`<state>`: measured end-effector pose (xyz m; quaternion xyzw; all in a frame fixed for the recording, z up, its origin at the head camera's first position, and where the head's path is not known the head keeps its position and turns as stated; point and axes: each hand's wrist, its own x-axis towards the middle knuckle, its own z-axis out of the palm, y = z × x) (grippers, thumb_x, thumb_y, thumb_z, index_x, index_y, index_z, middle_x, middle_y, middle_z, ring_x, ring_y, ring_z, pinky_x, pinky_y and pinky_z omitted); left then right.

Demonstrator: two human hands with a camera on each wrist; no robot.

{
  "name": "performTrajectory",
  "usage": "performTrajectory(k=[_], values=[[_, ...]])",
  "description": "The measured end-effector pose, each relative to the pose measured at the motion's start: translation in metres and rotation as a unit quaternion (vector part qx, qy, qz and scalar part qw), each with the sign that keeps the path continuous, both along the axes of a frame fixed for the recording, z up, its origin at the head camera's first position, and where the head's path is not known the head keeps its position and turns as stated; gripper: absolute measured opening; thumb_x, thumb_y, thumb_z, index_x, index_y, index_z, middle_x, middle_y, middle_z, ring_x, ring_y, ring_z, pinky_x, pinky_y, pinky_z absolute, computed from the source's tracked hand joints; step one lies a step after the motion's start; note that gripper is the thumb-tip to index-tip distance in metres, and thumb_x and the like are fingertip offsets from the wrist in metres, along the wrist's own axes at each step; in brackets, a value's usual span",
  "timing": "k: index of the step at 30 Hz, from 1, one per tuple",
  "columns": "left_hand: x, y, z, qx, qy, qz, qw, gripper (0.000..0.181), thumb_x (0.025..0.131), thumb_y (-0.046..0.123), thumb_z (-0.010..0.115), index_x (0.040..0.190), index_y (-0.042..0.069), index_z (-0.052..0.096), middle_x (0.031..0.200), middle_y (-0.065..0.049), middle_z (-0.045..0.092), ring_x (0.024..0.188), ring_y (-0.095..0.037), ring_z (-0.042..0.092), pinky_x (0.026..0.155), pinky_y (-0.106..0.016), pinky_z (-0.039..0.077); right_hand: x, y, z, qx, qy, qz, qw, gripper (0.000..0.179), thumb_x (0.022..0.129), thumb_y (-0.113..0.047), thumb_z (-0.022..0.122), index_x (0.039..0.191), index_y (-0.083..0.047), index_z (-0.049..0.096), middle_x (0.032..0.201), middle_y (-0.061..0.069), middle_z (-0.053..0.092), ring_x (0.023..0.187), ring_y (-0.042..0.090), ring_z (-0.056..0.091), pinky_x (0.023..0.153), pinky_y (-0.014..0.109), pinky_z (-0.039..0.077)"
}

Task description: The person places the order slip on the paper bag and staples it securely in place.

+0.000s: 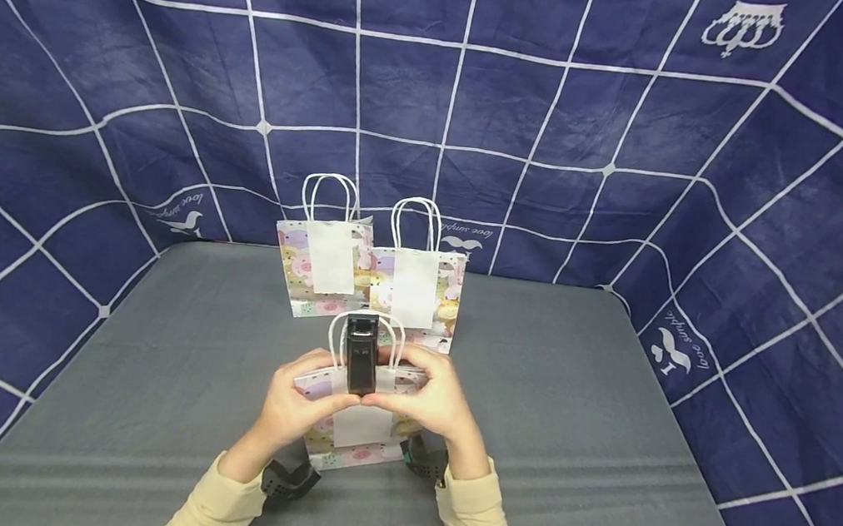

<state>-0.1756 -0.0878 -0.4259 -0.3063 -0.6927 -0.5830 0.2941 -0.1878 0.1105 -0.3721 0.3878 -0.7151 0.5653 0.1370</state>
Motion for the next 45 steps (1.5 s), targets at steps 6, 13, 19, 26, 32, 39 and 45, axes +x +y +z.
performTrajectory(k=[6, 13, 19, 26, 32, 39, 45], values=[[0.000, -0.004, 0.000, -0.035, -0.003, 0.017, 0.9993, 0.037, 0.070, 0.020, 0.084, 0.099, 0.004, 0.069, 0.088, -0.005, 0.067, 0.082, -0.016, 0.060, 0.073, -0.022, 0.047, 0.001, -0.002, 0.003, 0.010, 0.019, 0.000, 0.9998, 0.046, 0.054, 0.014, 0.083, 0.095, 0.006, 0.065, 0.090, 0.019, 0.067, 0.091, 0.011, 0.061, 0.079, 0.027, 0.049], [0.001, -0.003, 0.003, -0.049, 0.011, 0.037, 0.9981, 0.038, 0.068, 0.016, 0.085, 0.100, 0.003, 0.069, 0.089, -0.007, 0.068, 0.081, -0.018, 0.060, 0.074, -0.024, 0.046, -0.001, -0.005, -0.001, -0.004, 0.027, -0.002, 0.9996, 0.046, 0.053, 0.015, 0.083, 0.093, 0.007, 0.063, 0.087, 0.020, 0.066, 0.089, 0.010, 0.061, 0.078, 0.026, 0.049], [0.007, 0.001, 0.014, -0.028, 0.021, 0.039, 0.9986, 0.036, 0.061, 0.000, 0.085, 0.093, -0.002, 0.068, 0.082, -0.011, 0.066, 0.076, -0.020, 0.059, 0.071, -0.024, 0.045, -0.010, -0.004, -0.021, -0.037, 0.015, 0.012, 0.9992, 0.045, 0.052, 0.017, 0.083, 0.092, 0.006, 0.065, 0.085, 0.018, 0.067, 0.084, 0.009, 0.062, 0.072, 0.026, 0.051], [0.017, 0.003, 0.035, -0.018, 0.020, 0.036, 0.9990, 0.034, 0.058, -0.007, 0.082, 0.088, -0.006, 0.067, 0.078, -0.013, 0.066, 0.073, -0.021, 0.058, 0.069, -0.026, 0.044, -0.013, -0.003, -0.029, -0.048, 0.004, 0.015, 0.9987, 0.039, 0.058, 0.010, 0.084, 0.092, 0.005, 0.066, 0.085, 0.013, 0.068, 0.083, 0.010, 0.063, 0.070, 0.028, 0.052], [0.017, -0.001, 0.037, -0.026, 0.012, 0.021, 0.9994, 0.040, 0.055, -0.003, 0.086, 0.090, -0.005, 0.067, 0.080, -0.012, 0.068, 0.077, -0.023, 0.056, 0.073, -0.030, 0.041, -0.002, -0.003, -0.008, -0.019, -0.003, 0.014, 0.9997, 0.049, 0.050, 0.018, 0.083, 0.094, 0.010, 0.064, 0.088, 0.022, 0.066, 0.089, 0.007, 0.061, 0.076, 0.027, 0.050], [0.015, -0.003, 0.035, -0.033, 0.004, 0.016, 0.9993, 0.051, 0.048, -0.001, 0.089, 0.094, -0.003, 0.068, 0.084, -0.012, 0.069, 0.079, -0.021, 0.056, 0.075, -0.028, 0.038, -0.008, 0.001, -0.015, -0.006, 0.015, 0.019, 0.9997, 0.060, 0.047, 0.010, 0.088, 0.101, 0.008, 0.063, 0.095, 0.021, 0.066, 0.093, 0.010, 0.060, 0.080, 0.024, 0.049], [0.004, -0.007, 0.012, -0.034, 0.003, 0.012, 0.9994, 0.054, 0.055, 0.022, 0.091, 0.099, 0.002, 0.069, 0.089, -0.008, 0.070, 0.083, -0.021, 0.056, 0.078, -0.028, 0.038, -0.013, 0.004, -0.025, -0.011, 0.023, 0.027, 0.9993, 0.060, 0.052, 0.000, 0.090, 0.107, 0.002, 0.064, 0.100, 0.013, 0.067, 0.094, 0.012, 0.061, 0.081, 0.025, 0.048]])
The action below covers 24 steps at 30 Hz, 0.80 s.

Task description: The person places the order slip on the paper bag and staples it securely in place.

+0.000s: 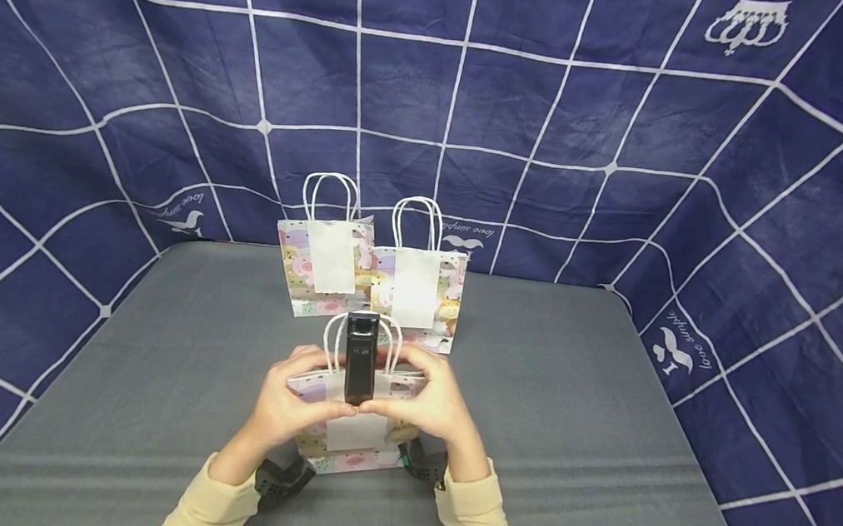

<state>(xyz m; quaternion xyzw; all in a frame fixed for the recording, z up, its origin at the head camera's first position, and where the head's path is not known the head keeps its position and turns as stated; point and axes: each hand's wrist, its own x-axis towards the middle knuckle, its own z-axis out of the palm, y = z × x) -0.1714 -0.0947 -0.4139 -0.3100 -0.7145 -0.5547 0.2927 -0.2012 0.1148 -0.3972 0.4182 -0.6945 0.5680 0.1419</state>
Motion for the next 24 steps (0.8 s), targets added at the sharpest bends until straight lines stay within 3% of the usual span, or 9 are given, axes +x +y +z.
performTrajectory(k=[3, 5, 8, 12, 19, 24], values=[[-0.001, -0.002, -0.005, 0.001, -0.012, -0.005, 0.9999, 0.056, 0.064, 0.038, 0.085, 0.104, 0.004, 0.069, 0.094, -0.006, 0.069, 0.089, -0.020, 0.056, 0.082, -0.027, 0.039, 0.000, 0.001, -0.001, -0.002, 0.011, -0.002, 0.9999, 0.056, 0.059, -0.012, 0.090, 0.106, 0.000, 0.064, 0.100, 0.010, 0.068, 0.094, 0.013, 0.061, 0.082, 0.026, 0.048], [-0.001, -0.003, -0.006, 0.004, -0.024, -0.011, 0.9996, 0.056, 0.067, 0.039, 0.083, 0.107, 0.004, 0.068, 0.098, -0.006, 0.069, 0.092, -0.020, 0.056, 0.083, -0.027, 0.040, 0.000, 0.001, 0.000, -0.004, 0.018, -0.006, 0.9998, 0.053, 0.063, -0.021, 0.089, 0.105, -0.002, 0.064, 0.099, 0.009, 0.068, 0.094, 0.012, 0.061, 0.083, 0.026, 0.048], [0.000, -0.006, -0.006, 0.007, -0.042, -0.016, 0.9989, 0.050, 0.066, 0.026, 0.086, 0.106, 0.003, 0.067, 0.099, -0.007, 0.067, 0.095, -0.019, 0.057, 0.084, -0.027, 0.041, 0.001, 0.001, 0.000, -0.005, 0.026, -0.011, 0.9996, 0.051, 0.067, -0.029, 0.085, 0.106, -0.004, 0.064, 0.099, 0.008, 0.068, 0.096, 0.013, 0.062, 0.084, 0.026, 0.047], [0.000, -0.008, -0.003, 0.007, -0.061, -0.015, 0.9980, 0.041, 0.060, 0.001, 0.085, 0.098, 0.002, 0.067, 0.092, -0.009, 0.067, 0.090, -0.015, 0.059, 0.080, -0.023, 0.044, 0.002, 0.001, 0.003, -0.012, 0.024, -0.012, 0.9996, 0.052, 0.066, -0.026, 0.086, 0.109, -0.005, 0.064, 0.100, 0.006, 0.068, 0.097, 0.014, 0.062, 0.086, 0.028, 0.047], [0.010, -0.010, 0.026, 0.009, -0.047, -0.021, 0.9986, 0.029, 0.062, -0.013, 0.076, 0.086, -0.003, 0.062, 0.079, -0.010, 0.063, 0.078, -0.012, 0.058, 0.072, -0.021, 0.045, 0.004, 0.001, 0.006, -0.044, 0.033, -0.003, 0.9985, 0.054, 0.068, -0.024, 0.085, 0.113, -0.003, 0.063, 0.103, 0.001, 0.068, 0.097, 0.014, 0.063, 0.088, 0.029, 0.047], [0.012, -0.012, 0.031, 0.002, -0.067, -0.010, 0.9977, 0.025, 0.066, -0.013, 0.074, 0.086, 0.000, 0.064, 0.079, -0.008, 0.064, 0.079, -0.012, 0.057, 0.074, -0.023, 0.044, 0.004, 0.000, 0.006, -0.068, 0.037, 0.001, 0.9970, 0.053, 0.069, -0.020, 0.085, 0.113, -0.002, 0.062, 0.099, 0.002, 0.068, 0.092, 0.014, 0.064, 0.086, 0.029, 0.048]])
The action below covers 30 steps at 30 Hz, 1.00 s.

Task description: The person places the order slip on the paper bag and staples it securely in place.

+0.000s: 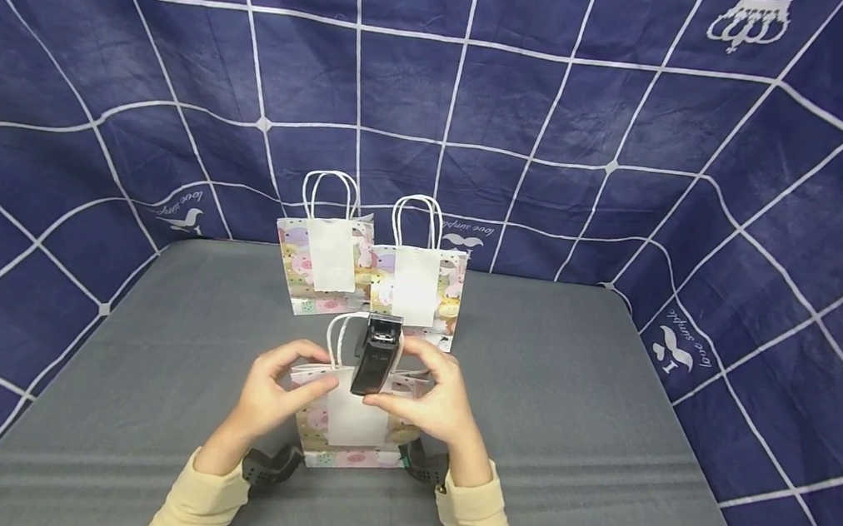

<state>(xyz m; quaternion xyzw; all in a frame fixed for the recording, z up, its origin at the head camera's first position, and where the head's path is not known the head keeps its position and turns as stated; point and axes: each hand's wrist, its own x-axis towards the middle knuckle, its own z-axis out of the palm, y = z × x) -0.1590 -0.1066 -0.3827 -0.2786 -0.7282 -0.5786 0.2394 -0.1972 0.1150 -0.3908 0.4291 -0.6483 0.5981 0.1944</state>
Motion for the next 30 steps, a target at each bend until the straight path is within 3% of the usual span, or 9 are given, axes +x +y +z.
performTrajectory(k=[7, 13, 19, 24, 30], values=[[0.000, -0.003, 0.000, -0.002, -0.020, 0.008, 0.9998, 0.021, 0.070, -0.012, 0.074, 0.084, 0.001, 0.064, 0.077, -0.007, 0.064, 0.076, -0.012, 0.057, 0.071, -0.026, 0.045, 0.001, 0.000, 0.000, -0.029, -0.008, 0.018, 0.9994, 0.067, 0.072, -0.020, 0.082, 0.126, 0.003, 0.048, 0.107, -0.001, 0.066, 0.092, 0.014, 0.064, 0.088, 0.030, 0.047], [-0.001, -0.006, 0.001, -0.005, -0.029, 0.017, 0.9994, 0.020, 0.071, -0.011, 0.074, 0.084, 0.001, 0.065, 0.077, -0.006, 0.063, 0.076, -0.013, 0.056, 0.072, -0.024, 0.044, 0.002, 0.001, 0.003, -0.042, 0.017, 0.035, 0.9984, 0.078, 0.076, -0.016, 0.079, 0.135, 0.007, 0.033, 0.117, 0.003, 0.061, 0.097, 0.015, 0.062, 0.085, 0.030, 0.048], [-0.002, -0.012, 0.002, -0.022, -0.025, 0.025, 0.9991, 0.020, 0.070, -0.010, 0.075, 0.085, 0.001, 0.065, 0.078, -0.006, 0.064, 0.076, -0.013, 0.055, 0.072, -0.023, 0.044, 0.001, 0.002, 0.006, -0.062, 0.022, 0.057, 0.9962, 0.071, 0.079, -0.012, 0.077, 0.131, 0.011, 0.035, 0.115, 0.011, 0.059, 0.092, 0.018, 0.064, 0.075, 0.029, 0.052], [-0.003, -0.018, 0.004, -0.037, -0.012, 0.035, 0.9986, 0.021, 0.069, -0.010, 0.076, 0.084, 0.000, 0.066, 0.077, -0.008, 0.063, 0.073, -0.017, 0.055, 0.070, -0.022, 0.044, 0.001, 0.003, 0.006, -0.060, 0.015, 0.040, 0.9973, 0.073, 0.081, -0.016, 0.075, 0.133, 0.014, 0.034, 0.116, 0.012, 0.058, 0.091, 0.016, 0.062, 0.078, 0.028, 0.050], [-0.005, -0.019, 0.003, -0.024, 0.002, 0.037, 0.9990, 0.020, 0.068, -0.012, 0.075, 0.081, 0.000, 0.067, 0.067, -0.005, 0.057, 0.063, -0.018, 0.047, 0.056, -0.033, 0.038, 0.002, 0.004, 0.008, -0.057, 0.009, 0.029, 0.9979, 0.069, 0.083, -0.016, 0.073, 0.131, 0.015, 0.035, 0.114, 0.012, 0.059, 0.088, 0.015, 0.062, 0.074, 0.027, 0.050]])
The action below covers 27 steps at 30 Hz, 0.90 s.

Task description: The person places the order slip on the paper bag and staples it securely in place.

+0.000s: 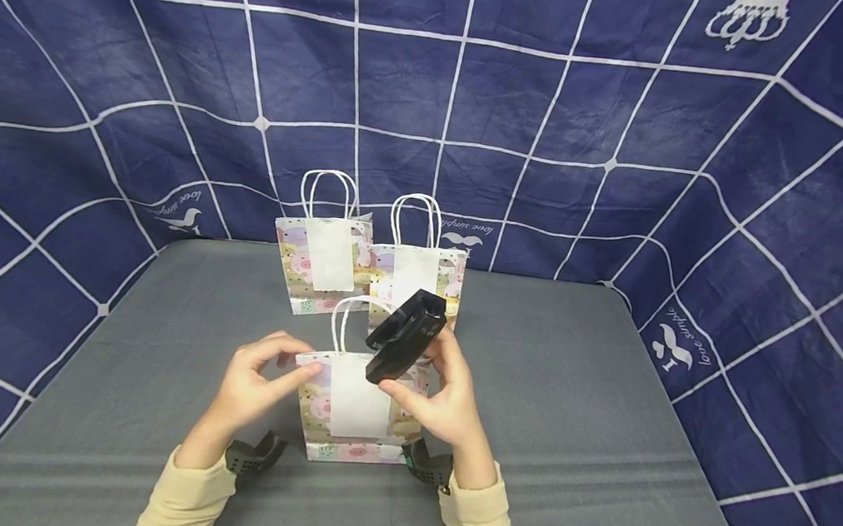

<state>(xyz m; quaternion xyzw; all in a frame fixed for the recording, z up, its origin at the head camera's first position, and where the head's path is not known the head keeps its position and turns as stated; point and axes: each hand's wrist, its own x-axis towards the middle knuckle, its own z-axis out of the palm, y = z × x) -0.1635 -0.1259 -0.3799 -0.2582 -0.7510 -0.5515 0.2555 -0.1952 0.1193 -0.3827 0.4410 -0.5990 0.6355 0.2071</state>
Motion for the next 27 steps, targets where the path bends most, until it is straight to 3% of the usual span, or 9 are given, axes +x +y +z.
performTrajectory(k=[9, 19, 27], values=[[-0.001, 0.001, -0.001, 0.022, 0.009, 0.031, 0.9992, 0.018, 0.068, -0.016, 0.073, 0.079, -0.003, 0.067, 0.060, -0.004, 0.052, 0.056, -0.010, 0.044, 0.049, -0.033, 0.034, 0.003, 0.002, 0.000, 0.013, -0.022, -0.035, 0.9990, 0.071, 0.083, -0.022, 0.073, 0.132, 0.015, 0.037, 0.125, 0.006, 0.055, 0.108, 0.015, 0.056, 0.096, 0.031, 0.042], [-0.002, -0.002, 0.000, 0.061, 0.027, 0.088, 0.9939, 0.017, 0.068, -0.017, 0.073, 0.078, -0.004, 0.067, 0.059, -0.005, 0.050, 0.056, -0.009, 0.043, 0.049, -0.024, 0.034, 0.000, 0.005, 0.001, -0.003, -0.010, -0.058, 0.9983, 0.067, 0.084, -0.020, 0.072, 0.131, 0.014, 0.039, 0.118, 0.007, 0.058, 0.102, 0.015, 0.059, 0.092, 0.029, 0.045], [-0.003, -0.008, 0.000, 0.090, 0.048, 0.119, 0.9876, 0.018, 0.065, -0.020, 0.073, 0.075, -0.006, 0.066, 0.057, -0.004, 0.048, 0.056, -0.008, 0.042, 0.050, -0.023, 0.033, -0.005, 0.012, 0.001, -0.009, -0.003, -0.031, 0.9995, 0.087, 0.087, -0.013, 0.068, 0.144, 0.005, 0.005, 0.133, 0.017, 0.049, 0.115, 0.024, 0.054, 0.093, 0.033, 0.045]])
